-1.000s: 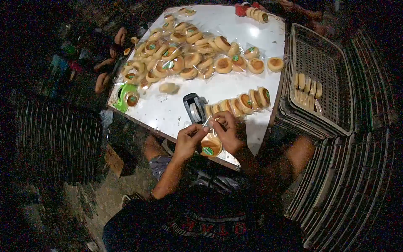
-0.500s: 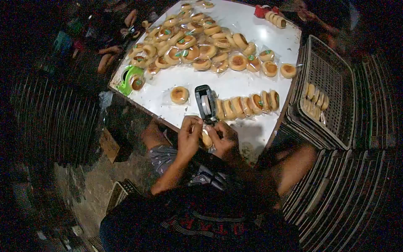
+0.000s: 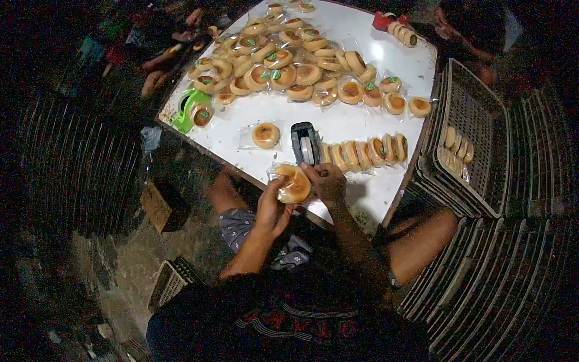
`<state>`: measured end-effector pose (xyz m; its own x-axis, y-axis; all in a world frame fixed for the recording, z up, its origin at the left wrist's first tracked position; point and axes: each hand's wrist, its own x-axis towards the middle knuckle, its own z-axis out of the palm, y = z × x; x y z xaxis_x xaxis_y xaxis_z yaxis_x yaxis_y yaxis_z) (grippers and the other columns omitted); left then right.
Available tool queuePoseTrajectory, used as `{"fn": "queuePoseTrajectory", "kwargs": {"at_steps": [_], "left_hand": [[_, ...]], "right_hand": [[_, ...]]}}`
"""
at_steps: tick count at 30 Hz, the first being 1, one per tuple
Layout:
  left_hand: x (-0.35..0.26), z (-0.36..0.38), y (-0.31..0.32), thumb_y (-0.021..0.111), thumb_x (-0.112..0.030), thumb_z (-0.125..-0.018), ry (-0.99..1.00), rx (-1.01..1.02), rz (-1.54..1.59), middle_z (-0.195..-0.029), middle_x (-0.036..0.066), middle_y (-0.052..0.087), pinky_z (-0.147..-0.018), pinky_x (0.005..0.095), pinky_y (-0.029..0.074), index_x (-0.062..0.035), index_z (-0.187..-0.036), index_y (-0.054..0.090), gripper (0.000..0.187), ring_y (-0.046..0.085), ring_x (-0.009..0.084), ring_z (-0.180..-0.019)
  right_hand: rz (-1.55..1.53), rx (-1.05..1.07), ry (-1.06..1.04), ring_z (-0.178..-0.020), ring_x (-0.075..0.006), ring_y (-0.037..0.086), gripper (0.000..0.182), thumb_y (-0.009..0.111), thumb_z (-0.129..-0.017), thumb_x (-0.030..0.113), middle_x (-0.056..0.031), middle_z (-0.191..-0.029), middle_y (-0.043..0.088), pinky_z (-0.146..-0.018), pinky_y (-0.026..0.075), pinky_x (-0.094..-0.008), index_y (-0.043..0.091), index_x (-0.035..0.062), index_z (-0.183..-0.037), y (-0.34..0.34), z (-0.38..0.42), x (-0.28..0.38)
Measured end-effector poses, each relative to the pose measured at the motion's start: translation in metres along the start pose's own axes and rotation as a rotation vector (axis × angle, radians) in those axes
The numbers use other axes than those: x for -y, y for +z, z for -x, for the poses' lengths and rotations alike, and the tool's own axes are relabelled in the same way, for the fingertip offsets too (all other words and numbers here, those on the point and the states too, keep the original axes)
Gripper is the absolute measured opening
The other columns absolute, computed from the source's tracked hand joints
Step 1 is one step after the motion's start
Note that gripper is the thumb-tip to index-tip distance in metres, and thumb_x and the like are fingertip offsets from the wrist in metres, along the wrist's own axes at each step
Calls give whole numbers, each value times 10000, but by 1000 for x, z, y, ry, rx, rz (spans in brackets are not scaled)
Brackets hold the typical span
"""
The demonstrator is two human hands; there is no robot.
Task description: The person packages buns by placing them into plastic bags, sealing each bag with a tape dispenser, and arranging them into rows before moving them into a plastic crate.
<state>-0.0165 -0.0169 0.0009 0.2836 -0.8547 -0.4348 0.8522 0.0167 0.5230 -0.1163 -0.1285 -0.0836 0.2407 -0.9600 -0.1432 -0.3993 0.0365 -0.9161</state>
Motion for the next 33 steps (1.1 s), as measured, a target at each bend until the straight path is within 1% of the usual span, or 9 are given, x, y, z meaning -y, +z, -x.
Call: {"fn": "queuePoseTrajectory", "kwargs": {"at_steps": [7,11,18,20,22,23,28,30,33], "left_hand": [[-31,11,-8,574,-125,-908,14,-12,-155,-1131,83,581,-893,338,501,-61,-1283,447,401,589,196,-1065],[-25,6,-12,621,-152,-863,32,56,-404,-1143,89,597,-889,318,490,-20,-1284,468,466,601,201,-1037],[-3,-1,1,585,-14,-839,94,189,-834,-1135,72,560,-876,277,452,-18,-1359,378,560,548,163,-1028],[3,-1,4,605,-7,-838,76,228,-876,-1168,72,568,-841,269,473,-48,-1381,373,592,566,163,-1027],[-9,7,16,634,-71,-848,-106,294,-739,-1132,66,589,-865,285,472,-27,-1352,415,552,575,160,-1021],[-8,6,15,642,-89,-851,-159,282,-711,-1123,66,596,-868,292,475,-21,-1340,430,538,579,162,-1023],[-2,4,6,479,-403,-978,-491,240,-186,-1117,115,619,-879,343,500,1,-1277,485,503,607,213,-1004],[10,-2,6,376,-420,-1004,-474,206,-176,-1223,156,575,-937,371,494,-5,-1305,454,518,595,250,-1074],[17,-4,46,402,-345,-996,-249,277,-200,-1330,166,495,-947,417,485,-5,-1386,350,520,546,282,-1162]], "right_hand": [[-31,304,-407,-626,-194,568,278,724,-813,264,-112,-675,598,-598,447,-340,658,-6,-831,-41,26,44],[607,341,-275,-627,-235,540,318,702,-836,294,-107,-681,591,-623,448,-348,644,-16,-793,-58,5,-22],[-121,611,-531,-609,-161,473,301,703,-843,246,-60,-655,512,-598,404,-319,606,-19,-738,-92,34,104],[85,595,-414,-678,-126,491,363,773,-772,321,-44,-694,537,-611,403,-305,608,-1,-751,-97,26,107],[349,499,-286,-735,-114,517,420,815,-718,369,-47,-733,563,-637,419,-295,612,3,-757,-94,11,85],[452,567,-63,-811,-220,619,534,810,-683,462,-177,-908,652,-752,488,-349,632,-13,-849,-101,3,84],[-44,548,-450,-936,-249,573,665,804,-651,533,-157,-1053,590,-837,463,-372,610,16,-1022,-105,31,50],[85,476,-809,-909,-274,577,634,803,-662,508,-152,-1002,597,-847,458,-387,611,11,-1005,-112,23,52],[58,319,-424,-881,-297,619,653,780,-716,468,-170,-942,614,-778,487,-398,566,-10,-1107,-156,-8,67]]}}
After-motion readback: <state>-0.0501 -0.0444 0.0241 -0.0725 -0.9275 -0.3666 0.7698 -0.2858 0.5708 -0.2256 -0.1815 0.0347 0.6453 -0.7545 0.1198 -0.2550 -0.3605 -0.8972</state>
